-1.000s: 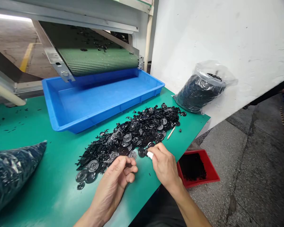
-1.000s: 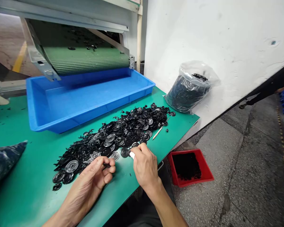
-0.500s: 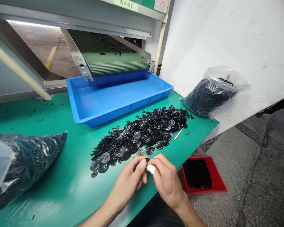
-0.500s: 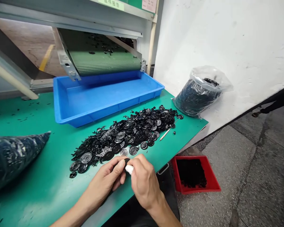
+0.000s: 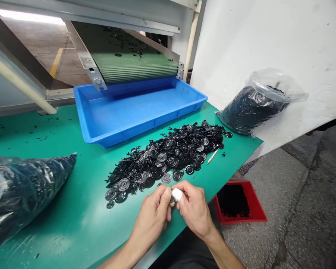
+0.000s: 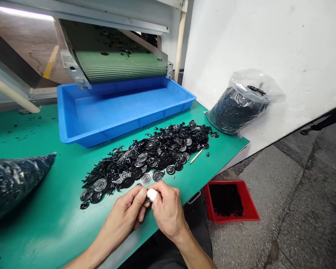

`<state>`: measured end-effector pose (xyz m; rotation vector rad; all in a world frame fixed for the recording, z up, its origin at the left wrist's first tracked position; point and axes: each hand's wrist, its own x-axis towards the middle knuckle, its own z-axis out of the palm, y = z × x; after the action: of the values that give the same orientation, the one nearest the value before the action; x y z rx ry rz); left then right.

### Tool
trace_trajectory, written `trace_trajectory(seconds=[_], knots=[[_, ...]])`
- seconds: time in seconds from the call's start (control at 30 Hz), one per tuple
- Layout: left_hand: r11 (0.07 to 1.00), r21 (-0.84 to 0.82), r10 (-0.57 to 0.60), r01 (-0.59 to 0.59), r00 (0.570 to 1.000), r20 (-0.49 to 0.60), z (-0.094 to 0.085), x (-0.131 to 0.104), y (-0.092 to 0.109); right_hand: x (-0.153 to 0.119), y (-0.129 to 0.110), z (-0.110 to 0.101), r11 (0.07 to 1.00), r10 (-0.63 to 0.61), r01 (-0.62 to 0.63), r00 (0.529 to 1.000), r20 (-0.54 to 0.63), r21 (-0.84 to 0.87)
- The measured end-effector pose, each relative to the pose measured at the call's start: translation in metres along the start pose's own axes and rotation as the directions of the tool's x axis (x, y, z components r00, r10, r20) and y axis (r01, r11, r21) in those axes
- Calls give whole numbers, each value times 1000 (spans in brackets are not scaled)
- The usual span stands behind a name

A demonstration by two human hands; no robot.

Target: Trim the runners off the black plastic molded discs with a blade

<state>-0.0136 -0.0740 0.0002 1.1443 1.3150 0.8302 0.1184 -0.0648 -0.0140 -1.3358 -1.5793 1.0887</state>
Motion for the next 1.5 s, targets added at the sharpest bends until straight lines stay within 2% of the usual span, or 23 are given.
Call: trace_trajectory(seconds=[0.1, 0.23, 0.3, 0.4, 0.47, 0.53, 0.6, 0.7, 0.77, 0.83, 0.9, 1.0, 1.1, 1.17, 1.3, 1.37, 1.43, 1.5], knots=[[993, -114, 7, -9, 1000, -22, -3, 0, 0, 3, 3, -4, 999, 6, -6, 1000, -6, -43], [923, -385, -24, -10, 996, -82, -12, -1, -2, 7, 10, -12, 946, -165, 107, 971, -172, -305], [866, -499, -50, 5, 996, -76, -15, -2, -2, 11, 9, -13, 894, -224, 142, 963, -149, -425], [793, -605, -108, 67, 994, -31, -20, 0, 1, 16, 5, -9, 834, -220, 147, 973, -75, -532], [758, -643, -142, 107, 990, -3, -23, 1, 4, 16, 3, -6, 807, -232, 150, 970, -72, -572], [756, -640, -163, 137, 986, 20, -25, 3, 8, 15, 2, -6, 818, -281, 200, 957, -72, -540], [793, -588, -173, 158, 984, 32, -25, 3, 10, 12, 3, -7, 835, -365, 313, 930, -31, -452], [883, -440, -165, 163, 986, 34, -21, 2, 10, 9, 6, -10, 813, -481, 492, 869, 115, -312], [935, -319, -151, 158, 987, 47, -18, 1, 7, 8, 7, -12, 810, -502, 539, 841, 203, -230], [967, -219, -122, 130, 991, 49, -16, 0, 3, 8, 7, -13, 835, -489, 531, 836, 249, -142], [987, -145, -62, 64, 998, 21, -15, -2, 0, 9, 7, -13, 869, -454, 488, 851, 264, -79], [999, -39, 9, -9, 1000, 4, -13, -4, -3, 10, 6, -11, 924, -354, 378, 901, 249, -52], [1000, 5, -13, 13, 1000, 17, -11, -5, -1, 10, 3, -7, 973, -224, 230, 947, 228, 1], [999, 0, -35, 35, 999, -5, -9, -5, 1, 10, -1, -4, 986, -169, 166, 960, 224, 34], [995, -19, -101, 100, 993, -59, -5, -7, 3, 11, -7, 1, 991, -130, 132, 968, 214, 6], [995, -34, -93, 91, 994, -64, -4, -8, 3, 13, -7, 3, 995, -100, 103, 974, 202, -5], [990, -131, -57, 49, 997, -56, -7, -9, 1, 17, -6, 5, 995, -84, 93, 983, 164, -47], [950, -313, -45, 19, 996, -75, -13, -10, -1, 21, -6, 8, 978, -96, 108, 993, 72, -181]])
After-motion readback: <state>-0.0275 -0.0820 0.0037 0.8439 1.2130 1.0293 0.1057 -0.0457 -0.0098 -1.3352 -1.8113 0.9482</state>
